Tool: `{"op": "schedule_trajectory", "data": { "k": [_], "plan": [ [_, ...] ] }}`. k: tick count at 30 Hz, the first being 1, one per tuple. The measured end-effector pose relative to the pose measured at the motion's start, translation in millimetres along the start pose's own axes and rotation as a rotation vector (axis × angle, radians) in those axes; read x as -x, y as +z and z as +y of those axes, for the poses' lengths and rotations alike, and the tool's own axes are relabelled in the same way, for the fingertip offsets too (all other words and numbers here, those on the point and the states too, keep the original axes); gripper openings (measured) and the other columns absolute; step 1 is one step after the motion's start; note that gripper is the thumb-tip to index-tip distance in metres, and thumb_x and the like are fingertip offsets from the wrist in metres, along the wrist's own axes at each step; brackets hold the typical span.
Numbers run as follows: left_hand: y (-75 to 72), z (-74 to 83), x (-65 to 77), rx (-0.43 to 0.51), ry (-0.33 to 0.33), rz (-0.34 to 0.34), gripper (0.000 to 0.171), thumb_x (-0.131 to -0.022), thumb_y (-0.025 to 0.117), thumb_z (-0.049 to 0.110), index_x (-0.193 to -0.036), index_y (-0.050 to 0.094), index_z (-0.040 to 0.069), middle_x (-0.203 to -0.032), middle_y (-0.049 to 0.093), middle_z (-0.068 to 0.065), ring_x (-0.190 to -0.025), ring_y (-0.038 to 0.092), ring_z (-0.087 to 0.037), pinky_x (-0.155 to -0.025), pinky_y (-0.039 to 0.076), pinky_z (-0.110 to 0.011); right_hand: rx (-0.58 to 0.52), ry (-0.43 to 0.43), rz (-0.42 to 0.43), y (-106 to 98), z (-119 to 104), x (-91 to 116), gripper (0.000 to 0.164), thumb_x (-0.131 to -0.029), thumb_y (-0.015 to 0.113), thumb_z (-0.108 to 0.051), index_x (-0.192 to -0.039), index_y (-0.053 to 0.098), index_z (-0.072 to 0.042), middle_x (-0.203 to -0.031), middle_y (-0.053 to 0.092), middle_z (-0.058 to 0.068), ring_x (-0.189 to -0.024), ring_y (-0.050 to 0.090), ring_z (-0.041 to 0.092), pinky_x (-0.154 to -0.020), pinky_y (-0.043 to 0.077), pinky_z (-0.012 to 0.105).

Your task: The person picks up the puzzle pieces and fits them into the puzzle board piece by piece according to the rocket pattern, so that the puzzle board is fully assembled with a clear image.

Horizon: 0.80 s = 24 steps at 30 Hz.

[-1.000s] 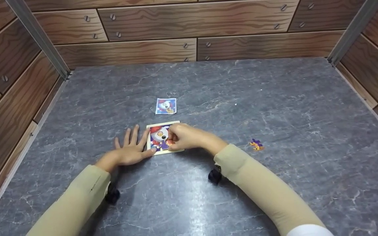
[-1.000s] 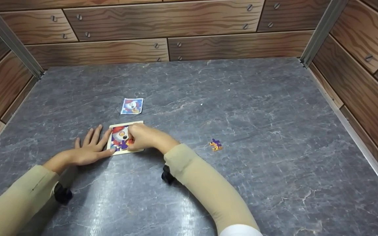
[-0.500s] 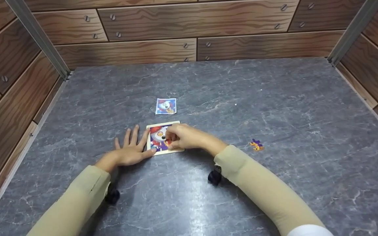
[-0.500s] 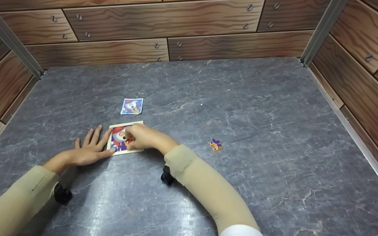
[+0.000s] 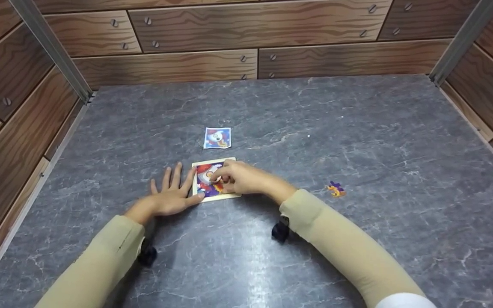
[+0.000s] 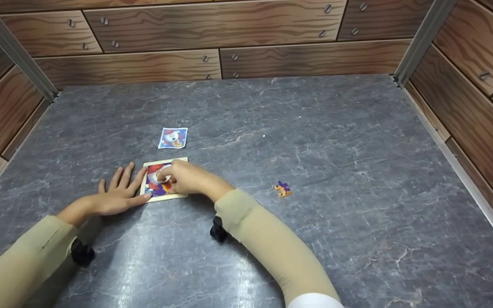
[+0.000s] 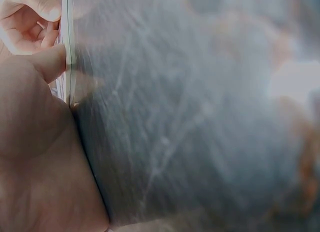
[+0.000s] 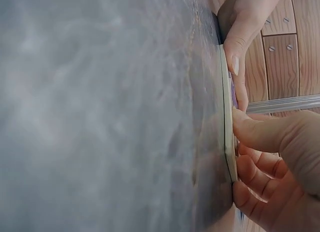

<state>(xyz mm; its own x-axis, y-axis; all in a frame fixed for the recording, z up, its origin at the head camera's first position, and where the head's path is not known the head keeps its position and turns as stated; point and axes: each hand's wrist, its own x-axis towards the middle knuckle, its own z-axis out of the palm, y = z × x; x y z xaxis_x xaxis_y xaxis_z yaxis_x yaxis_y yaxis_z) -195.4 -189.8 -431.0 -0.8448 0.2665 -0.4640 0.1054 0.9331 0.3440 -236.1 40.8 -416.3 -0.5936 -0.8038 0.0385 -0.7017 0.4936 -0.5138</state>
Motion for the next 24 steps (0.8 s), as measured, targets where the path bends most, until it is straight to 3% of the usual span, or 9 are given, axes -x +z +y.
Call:
{"op": "schedule_trajectory", "data": {
  "k": [11,18,24],
  "plan": [
    [-1.5,3.2,1.4,-0.004,-0.013,-0.008,0.097,-0.079,0.025,0.081,-0.149,-0.012,0.023,-0.149,-0.029,-0.011,-0.132,-0.031,-0.033,-0.093,-0.021,-0.065,0.094,-0.049,-0.058,-2.3,-3.9,2.2,0.026,-0.083,0.069,-0.009,-0.108,0.072,-0.013,-0.085,0.053,0.005,-0.074,0.044,0.014,-0.067,0.039,0.027],
    [-3.4,2.3,3.7,-0.007,-0.017,-0.014,0.098,-0.079,0.024,0.081,-0.149,-0.012,0.022,-0.149,-0.029,-0.012,-0.132,-0.030,-0.034,-0.093,-0.021,-0.065,-0.069,-0.002,-0.001,-11.1,-1.8,12.2,0.032,-0.084,0.065,-0.004,-0.116,0.066,-0.006,-0.092,0.060,0.009,-0.082,0.055,0.017,-0.074,0.045,0.028],
    [-1.7,1.0,-0.7,-0.016,-0.013,-0.019,0.098,-0.079,0.024,0.081,-0.148,-0.013,0.022,-0.148,-0.031,-0.010,-0.131,-0.032,-0.033,-0.092,-0.021,-0.066,-0.179,0.056,0.032,-22.4,5.7,33.9,0.032,-0.084,0.066,-0.005,-0.116,0.064,-0.002,-0.090,0.064,0.008,-0.081,0.060,0.018,-0.075,0.049,0.026]
  ]
}}
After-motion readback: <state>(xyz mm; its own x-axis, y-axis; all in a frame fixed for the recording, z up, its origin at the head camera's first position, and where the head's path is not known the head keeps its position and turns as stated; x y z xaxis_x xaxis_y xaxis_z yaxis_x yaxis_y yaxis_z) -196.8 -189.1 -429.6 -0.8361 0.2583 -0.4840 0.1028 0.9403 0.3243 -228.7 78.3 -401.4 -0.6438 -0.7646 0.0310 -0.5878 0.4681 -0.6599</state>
